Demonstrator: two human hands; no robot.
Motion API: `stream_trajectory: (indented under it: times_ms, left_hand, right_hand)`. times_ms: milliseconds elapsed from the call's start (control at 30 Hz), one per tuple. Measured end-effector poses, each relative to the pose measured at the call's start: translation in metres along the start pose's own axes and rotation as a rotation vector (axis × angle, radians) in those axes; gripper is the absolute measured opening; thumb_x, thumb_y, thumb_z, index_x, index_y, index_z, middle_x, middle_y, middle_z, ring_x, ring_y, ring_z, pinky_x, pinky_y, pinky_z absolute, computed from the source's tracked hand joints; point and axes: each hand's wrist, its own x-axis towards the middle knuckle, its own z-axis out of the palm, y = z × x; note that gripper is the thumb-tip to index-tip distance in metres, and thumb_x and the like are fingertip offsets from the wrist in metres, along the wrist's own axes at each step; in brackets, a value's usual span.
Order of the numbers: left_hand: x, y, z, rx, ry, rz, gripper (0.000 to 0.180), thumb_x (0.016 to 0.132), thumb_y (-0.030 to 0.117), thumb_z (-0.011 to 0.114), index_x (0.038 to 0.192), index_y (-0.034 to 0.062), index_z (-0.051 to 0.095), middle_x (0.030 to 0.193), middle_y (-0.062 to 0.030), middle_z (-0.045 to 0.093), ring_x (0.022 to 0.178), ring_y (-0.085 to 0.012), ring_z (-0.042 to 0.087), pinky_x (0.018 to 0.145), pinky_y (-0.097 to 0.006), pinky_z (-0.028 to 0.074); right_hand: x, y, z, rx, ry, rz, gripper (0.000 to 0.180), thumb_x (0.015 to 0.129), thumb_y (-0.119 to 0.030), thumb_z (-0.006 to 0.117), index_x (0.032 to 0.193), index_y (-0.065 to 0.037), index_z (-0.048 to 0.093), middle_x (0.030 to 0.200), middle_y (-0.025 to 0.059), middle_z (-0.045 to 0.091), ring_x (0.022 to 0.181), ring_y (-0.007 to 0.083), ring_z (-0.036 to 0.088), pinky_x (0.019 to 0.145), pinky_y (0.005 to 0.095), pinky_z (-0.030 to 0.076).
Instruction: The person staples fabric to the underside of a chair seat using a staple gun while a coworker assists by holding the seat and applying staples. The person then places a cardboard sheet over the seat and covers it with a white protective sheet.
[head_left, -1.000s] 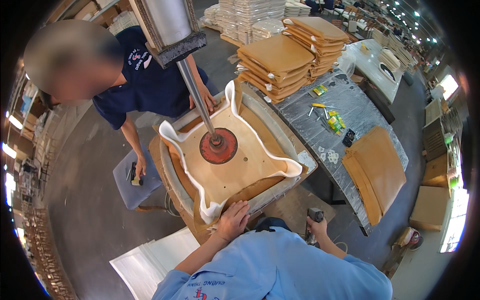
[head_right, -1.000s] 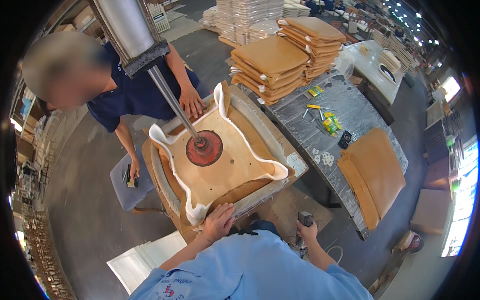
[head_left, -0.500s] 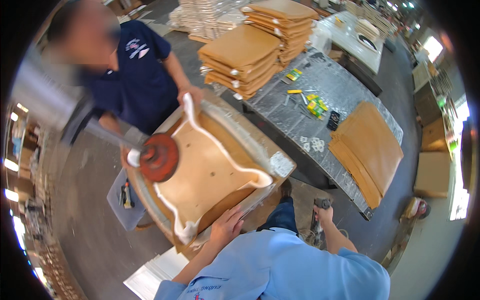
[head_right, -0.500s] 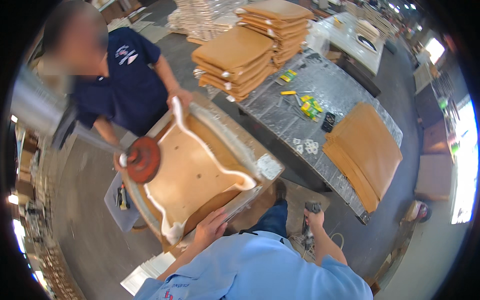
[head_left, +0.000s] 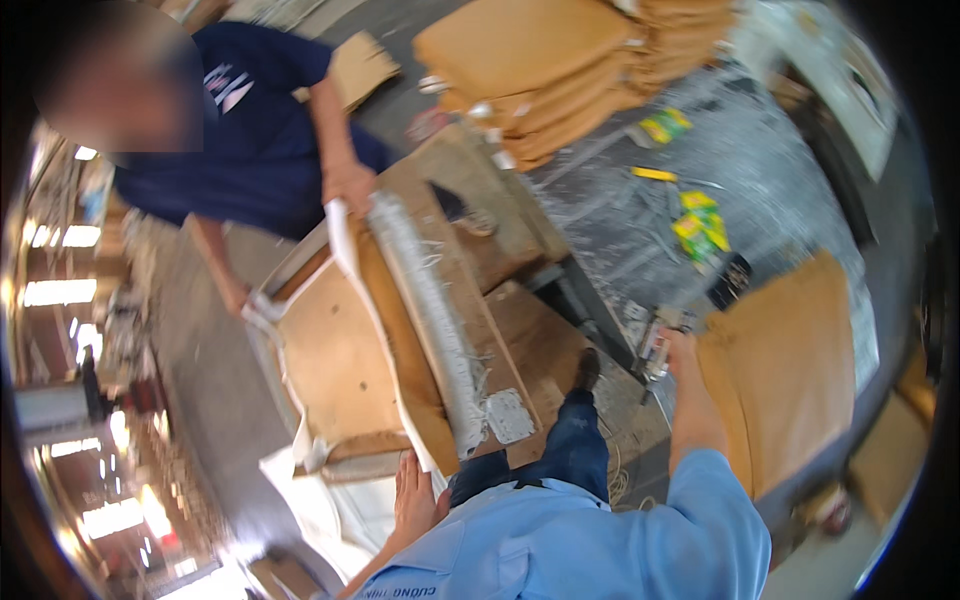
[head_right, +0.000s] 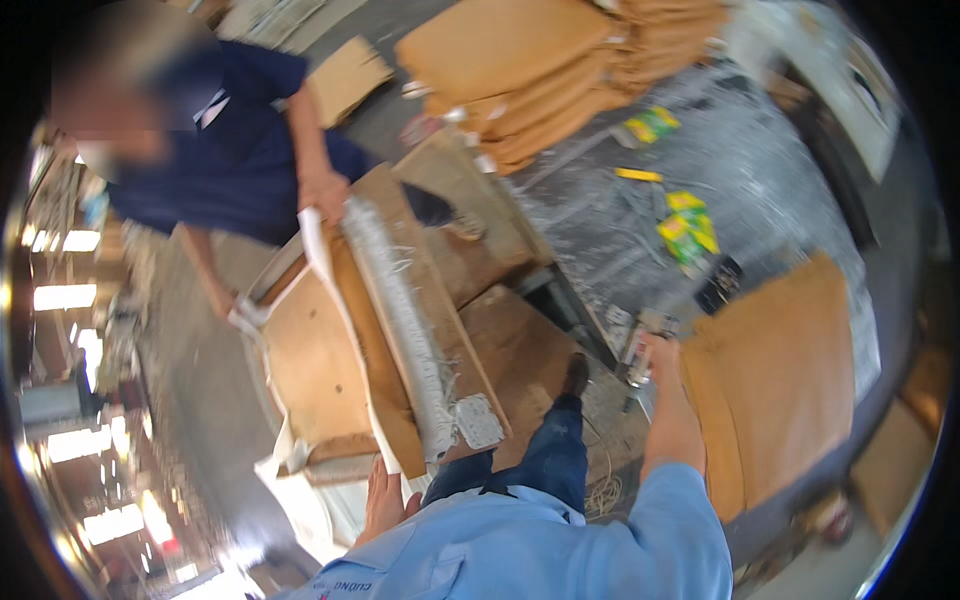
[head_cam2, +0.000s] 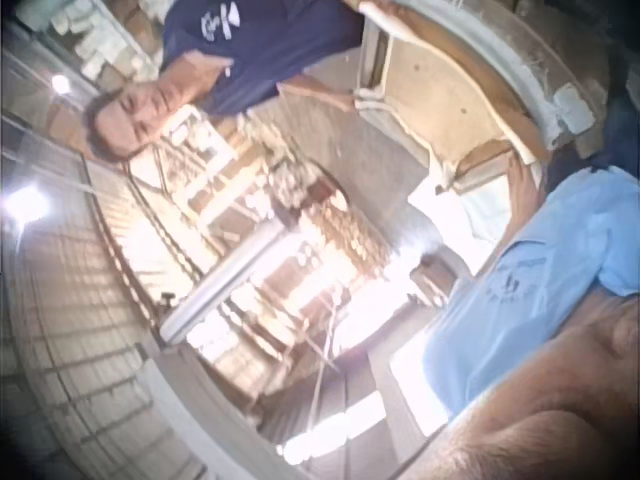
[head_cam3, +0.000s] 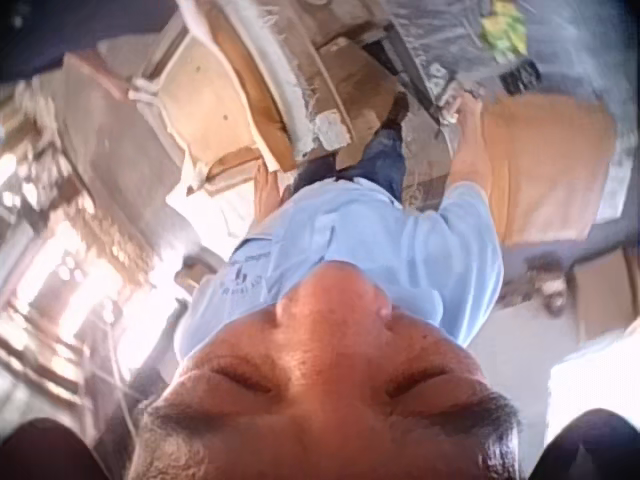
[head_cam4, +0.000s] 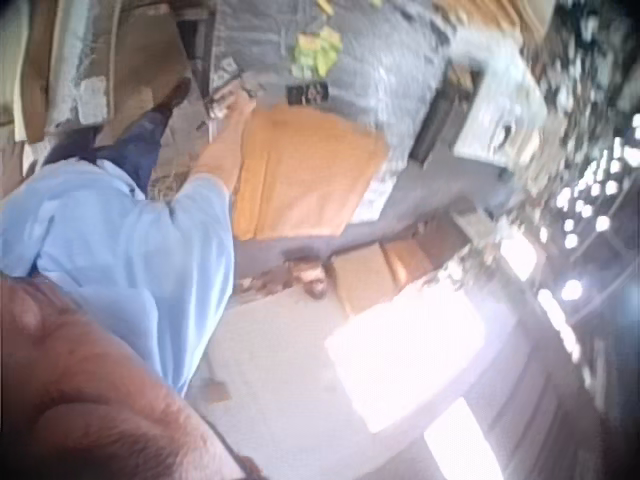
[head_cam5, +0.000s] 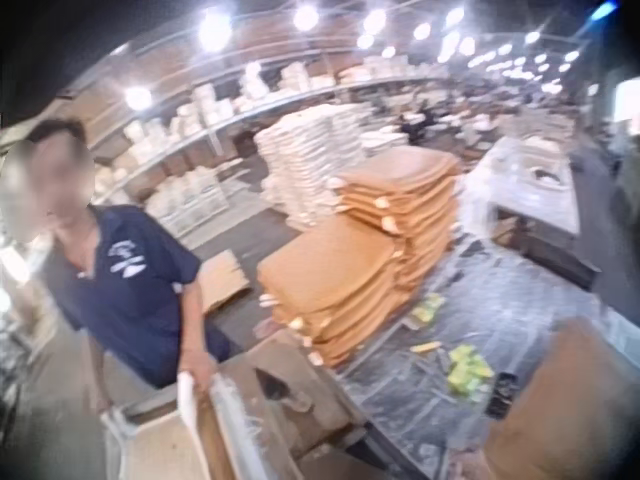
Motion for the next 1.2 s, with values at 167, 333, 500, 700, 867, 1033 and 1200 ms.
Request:
stream_trajectory:
  times_ms: [167,333,500,700,867,1033,1200]
  left_hand:
    - [0.001,0.030,0.006,0.033,-0.018,-0.150,0.100,0.095,0.029,0.079,0.169,-0.0108,0.025,0.174,-0.0401,0.025,0.162,-0.0595,0.025,0.136,-0.059,0.022]
    - [0.004,0.015,0.007,-0.018,-0.028,-0.126,0.098,0.097,0.031,0.079,0.170,-0.0076,0.026,0.177,-0.0358,0.023,0.166,-0.0555,0.020,0.137,-0.058,0.020]
    - [-0.014,-0.017,0.034,-0.153,0.091,-0.044,0.086,0.099,0.028,0.077,0.171,0.0048,0.035,0.180,-0.0262,0.026,0.168,-0.0457,0.023,0.137,-0.057,0.020]
    - [-0.010,-0.079,0.039,-0.154,0.382,0.311,0.056,0.097,0.020,0.078,0.150,0.0096,0.063,0.164,-0.0127,0.052,0.153,-0.0347,0.048,0.128,-0.057,0.035]
    - [0.030,-0.121,0.045,-0.335,0.614,0.323,0.037,0.092,0.017,0.080,0.128,0.0102,0.073,0.141,-0.0084,0.066,0.128,-0.0343,0.063,0.107,-0.055,0.047]
    - [0.038,-0.114,0.033,-0.137,0.859,0.319,0.036,0.093,0.020,0.077,0.129,0.0144,0.074,0.139,-0.0117,0.065,0.117,-0.0360,0.067,0.100,-0.050,0.051]
    - [0.041,-0.111,0.033,-0.137,0.866,0.246,0.042,0.093,0.022,0.075,0.134,0.0145,0.072,0.139,-0.0142,0.066,0.114,-0.0346,0.070,0.093,-0.049,0.055]
  right_hand:
    - [0.055,-0.028,0.010,0.025,-0.089,0.027,0.026,0.095,-0.007,0.082,0.117,-0.001,0.070,0.093,0.0099,0.072,0.078,0.0260,0.071,0.066,0.0429,0.059]
    - [0.059,-0.015,-0.017,0.029,0.102,0.001,0.029,0.099,-0.010,0.079,0.125,-0.001,0.071,0.101,0.0086,0.072,0.086,0.0236,0.070,0.065,0.0438,0.054]
    - [0.024,-0.021,-0.021,-0.218,0.142,-0.044,0.051,0.100,-0.014,0.078,0.147,-0.001,0.063,0.101,0.0065,0.072,0.077,0.0145,0.064,0.057,0.0381,0.047]
    - [-0.091,-0.003,0.075,-0.367,-0.094,-0.335,0.051,0.105,-0.024,0.074,0.151,-0.006,0.062,0.113,0.0051,0.073,0.085,0.0147,0.069,0.064,0.0296,0.054]
    - [-0.212,0.064,0.198,-0.454,-0.451,-0.492,0.047,0.111,-0.029,0.069,0.152,-0.006,0.062,0.117,0.0057,0.077,0.098,0.0163,0.074,0.076,0.0337,0.059]
    - [-0.271,0.080,0.237,-0.908,-0.215,-0.904,0.062,0.106,-0.048,0.070,0.150,-0.005,0.062,0.129,0.0301,0.076,0.125,0.0483,0.071,0.104,0.0523,0.056]
    - [-0.275,0.078,0.237,-0.970,-0.218,-0.858,0.063,0.107,-0.049,0.067,0.151,-0.006,0.057,0.129,0.0318,0.075,0.123,0.0520,0.070,0.103,0.0549,0.056]
